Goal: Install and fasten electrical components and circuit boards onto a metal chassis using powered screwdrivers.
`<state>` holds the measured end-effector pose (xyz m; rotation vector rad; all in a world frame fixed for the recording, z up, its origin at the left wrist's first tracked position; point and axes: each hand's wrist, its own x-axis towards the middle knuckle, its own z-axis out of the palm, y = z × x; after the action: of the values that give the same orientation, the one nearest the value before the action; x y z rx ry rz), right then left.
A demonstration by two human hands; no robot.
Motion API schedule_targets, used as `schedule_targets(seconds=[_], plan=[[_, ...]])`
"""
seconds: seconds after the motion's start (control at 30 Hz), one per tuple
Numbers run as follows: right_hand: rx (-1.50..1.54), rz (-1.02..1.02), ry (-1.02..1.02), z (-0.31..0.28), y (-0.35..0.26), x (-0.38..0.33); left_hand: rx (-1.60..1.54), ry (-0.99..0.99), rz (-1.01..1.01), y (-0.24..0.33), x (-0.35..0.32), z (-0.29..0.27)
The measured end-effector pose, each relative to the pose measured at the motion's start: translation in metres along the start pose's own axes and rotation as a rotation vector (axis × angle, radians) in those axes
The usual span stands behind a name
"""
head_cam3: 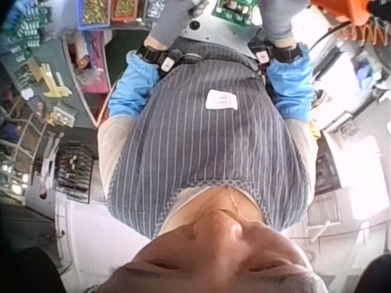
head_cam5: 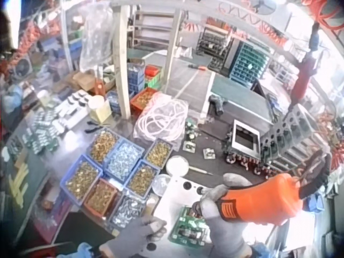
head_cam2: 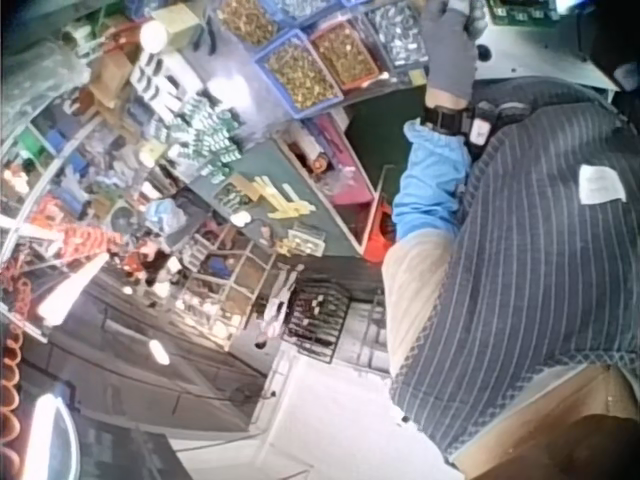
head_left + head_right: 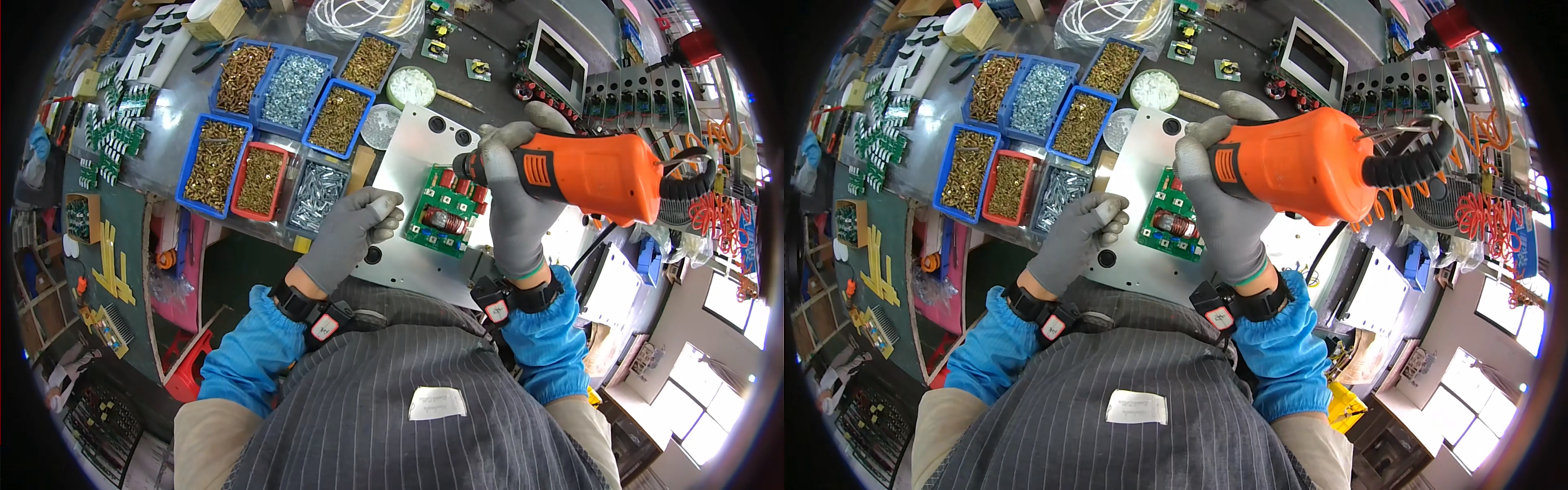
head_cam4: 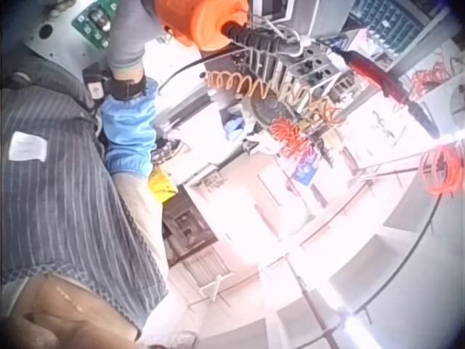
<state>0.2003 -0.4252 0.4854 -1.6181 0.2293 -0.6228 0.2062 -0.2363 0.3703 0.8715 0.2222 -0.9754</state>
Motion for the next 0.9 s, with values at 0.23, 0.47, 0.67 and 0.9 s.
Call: schedule_targets(seconds=[0.23,0.47,0.67,0.9], plan=[[-0.109,-0.051,-0.031,-0.001,0.005,0.005,-0.084,-0.002,-0.006,0.005,-0.009,0.006],[0.14,-0.057,-0.02,-0.003,-0.029,-0.003,-0.28,-0.176,-0.106,0.005,-0.004,-0.008],[0.322,-0.06,-0.02,-0.009,-0.05,-0.02,-0.439,-0.276,-0.169,0.002,-0.005,-0.004],[0.286,-0.061,-0.051,-0.008,-0.052,-0.032,-0.299,-0.262,-0.116,0.005,-0.01,0.001]])
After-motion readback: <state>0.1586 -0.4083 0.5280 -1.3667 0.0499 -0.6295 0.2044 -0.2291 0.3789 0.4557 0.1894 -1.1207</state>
